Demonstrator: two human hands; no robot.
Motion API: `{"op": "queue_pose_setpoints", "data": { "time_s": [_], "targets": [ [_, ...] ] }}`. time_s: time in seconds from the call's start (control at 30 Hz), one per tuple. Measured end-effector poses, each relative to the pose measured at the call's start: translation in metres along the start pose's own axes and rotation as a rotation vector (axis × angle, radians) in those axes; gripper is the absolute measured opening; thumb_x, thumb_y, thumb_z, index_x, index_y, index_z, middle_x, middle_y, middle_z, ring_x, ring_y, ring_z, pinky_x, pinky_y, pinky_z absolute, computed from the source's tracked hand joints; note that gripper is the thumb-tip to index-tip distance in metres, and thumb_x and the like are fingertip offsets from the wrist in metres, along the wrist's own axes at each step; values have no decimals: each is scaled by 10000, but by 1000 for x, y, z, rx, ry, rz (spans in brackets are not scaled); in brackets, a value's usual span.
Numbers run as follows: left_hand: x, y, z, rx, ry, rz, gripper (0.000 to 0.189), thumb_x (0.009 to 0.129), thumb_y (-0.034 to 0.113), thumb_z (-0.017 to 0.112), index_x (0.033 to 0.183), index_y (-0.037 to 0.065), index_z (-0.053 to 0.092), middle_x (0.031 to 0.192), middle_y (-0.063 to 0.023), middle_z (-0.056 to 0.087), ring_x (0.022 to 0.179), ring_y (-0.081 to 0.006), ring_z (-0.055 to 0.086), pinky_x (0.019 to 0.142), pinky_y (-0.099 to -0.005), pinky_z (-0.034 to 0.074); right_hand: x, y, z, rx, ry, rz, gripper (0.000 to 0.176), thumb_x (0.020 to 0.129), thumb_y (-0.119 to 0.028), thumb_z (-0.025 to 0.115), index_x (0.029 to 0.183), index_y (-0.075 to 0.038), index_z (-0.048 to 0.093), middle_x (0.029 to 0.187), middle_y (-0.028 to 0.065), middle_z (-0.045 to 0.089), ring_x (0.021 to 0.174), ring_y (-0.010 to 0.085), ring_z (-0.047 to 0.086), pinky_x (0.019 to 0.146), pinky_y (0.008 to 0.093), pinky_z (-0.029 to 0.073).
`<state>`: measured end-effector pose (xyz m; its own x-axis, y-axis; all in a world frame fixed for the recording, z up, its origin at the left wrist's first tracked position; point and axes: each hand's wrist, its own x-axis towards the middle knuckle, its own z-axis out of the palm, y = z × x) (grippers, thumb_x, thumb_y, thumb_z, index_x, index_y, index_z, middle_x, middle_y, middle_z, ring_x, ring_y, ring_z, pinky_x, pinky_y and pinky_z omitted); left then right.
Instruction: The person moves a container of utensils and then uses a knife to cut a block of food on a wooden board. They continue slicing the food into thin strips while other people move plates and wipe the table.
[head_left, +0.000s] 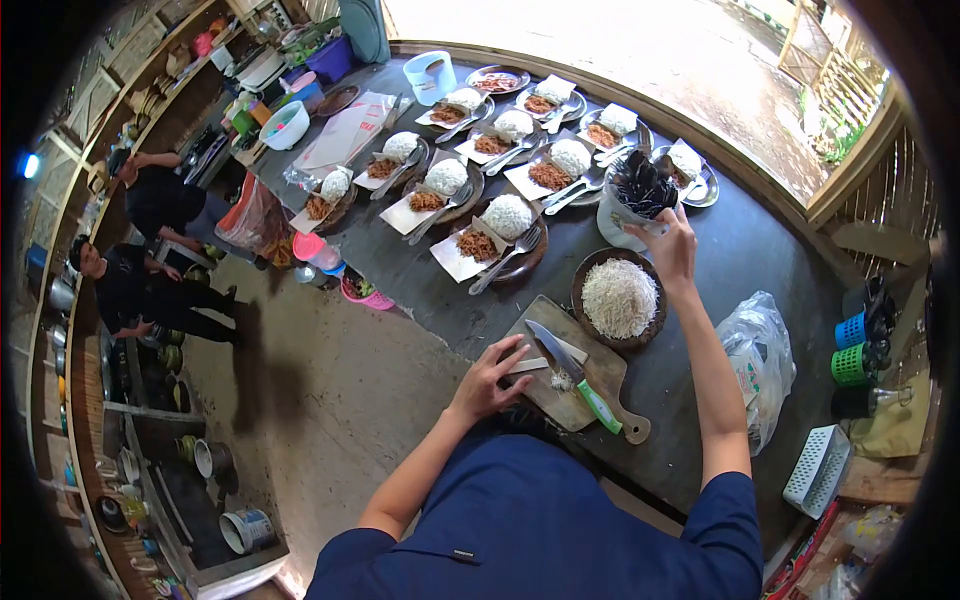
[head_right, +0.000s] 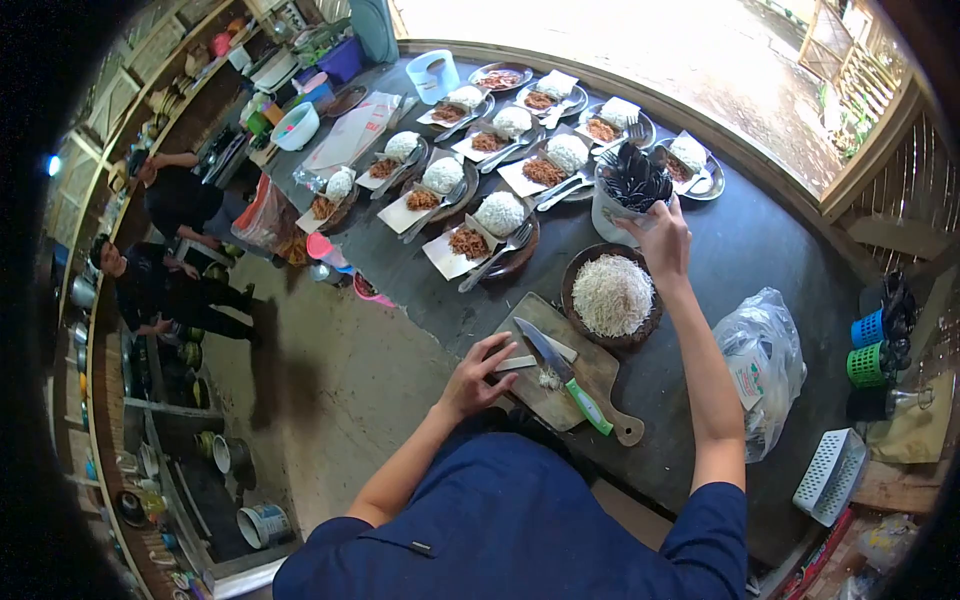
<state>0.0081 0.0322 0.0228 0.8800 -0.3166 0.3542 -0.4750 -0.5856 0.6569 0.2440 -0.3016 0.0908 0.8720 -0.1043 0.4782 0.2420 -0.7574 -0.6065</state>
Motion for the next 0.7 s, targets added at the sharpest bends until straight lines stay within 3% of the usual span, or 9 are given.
{"op": "queue_pose_setpoints", "data": {
  "time_s": [0.17,0.3,0.37,0.43,0.47,0.5,0.57,0.63,0.7],
  "targets": [
    [24,5,5,-77,122,0,536,959,212,771,1445,34,630,1455,-180,610,1344,-374,591,1123,-453,495,-14,-5,11,-57,89,0,570,750,-393,961,1026,-13,637,1145,146,701,941,369,725,778,469,568],
    [130,13,20,-262,140,127,560,981,248,763,1442,-29,607,1421,-223,620,1312,-383,614,1115,-428,492,-20,17,25,111,142,58,654,777,-392,947,1191,-79,549,1256,192,672,954,433,722,833,520,574],
    [194,3,44,-398,141,53,594,1045,324,689,1492,-44,554,1449,-235,601,1336,-333,605,1109,-416,490,-22,32,42,173,222,45,826,733,-358,987,1315,-82,469,1319,197,631,1023,412,705,920,502,571],
    [248,-12,68,-453,83,-111,771,1077,504,596,1574,-62,433,1528,-258,530,1404,-325,543,1167,-417,434,-10,53,53,274,414,-209,987,692,-301,1020,1417,-65,393,1416,212,557,1176,376,656,993,508,566],
    [271,-27,86,-462,100,-150,852,1064,578,561,1587,-73,395,1570,-275,483,1459,-354,479,1214,-415,372,-4,88,65,335,148,-122,1162,630,-234,1051,1499,-37,307,1508,196,477,1307,352,592,1037,461,579],
    [290,-39,103,-471,114,-193,935,1051,653,527,1600,-84,356,1612,-292,435,1515,-382,416,1260,-414,310,-7,69,63,829,14,20,899,901,-388,869,1532,-69,315,1490,211,513,1301,395,612,1001,505,618],
    [314,-36,108,-620,105,-230,987,1062,724,387,1626,-83,312,1686,-282,341,1585,-369,313,1300,-380,227,5,42,37,1201,-281,311,631,1109,-574,460,1528,-115,349,1474,211,551,1258,423,644,904,541,664],
    [327,-42,117,-734,129,-240,988,1068,730,330,1639,-75,292,1696,-273,331,1597,-363,291,1307,-374,207,16,29,34,1205,-221,588,691,1118,-648,116,1519,-152,381,1458,223,576,1198,443,681,811,613,670],
    [324,-42,123,-748,113,-269,954,1081,710,305,1636,-66,308,1704,-266,320,1598,-363,287,1307,-374,206,7,42,39,1087,-156,414,660,1126,-631,161,1523,-150,380,1454,214,581,1179,444,689,815,614,668]
  ]
}}
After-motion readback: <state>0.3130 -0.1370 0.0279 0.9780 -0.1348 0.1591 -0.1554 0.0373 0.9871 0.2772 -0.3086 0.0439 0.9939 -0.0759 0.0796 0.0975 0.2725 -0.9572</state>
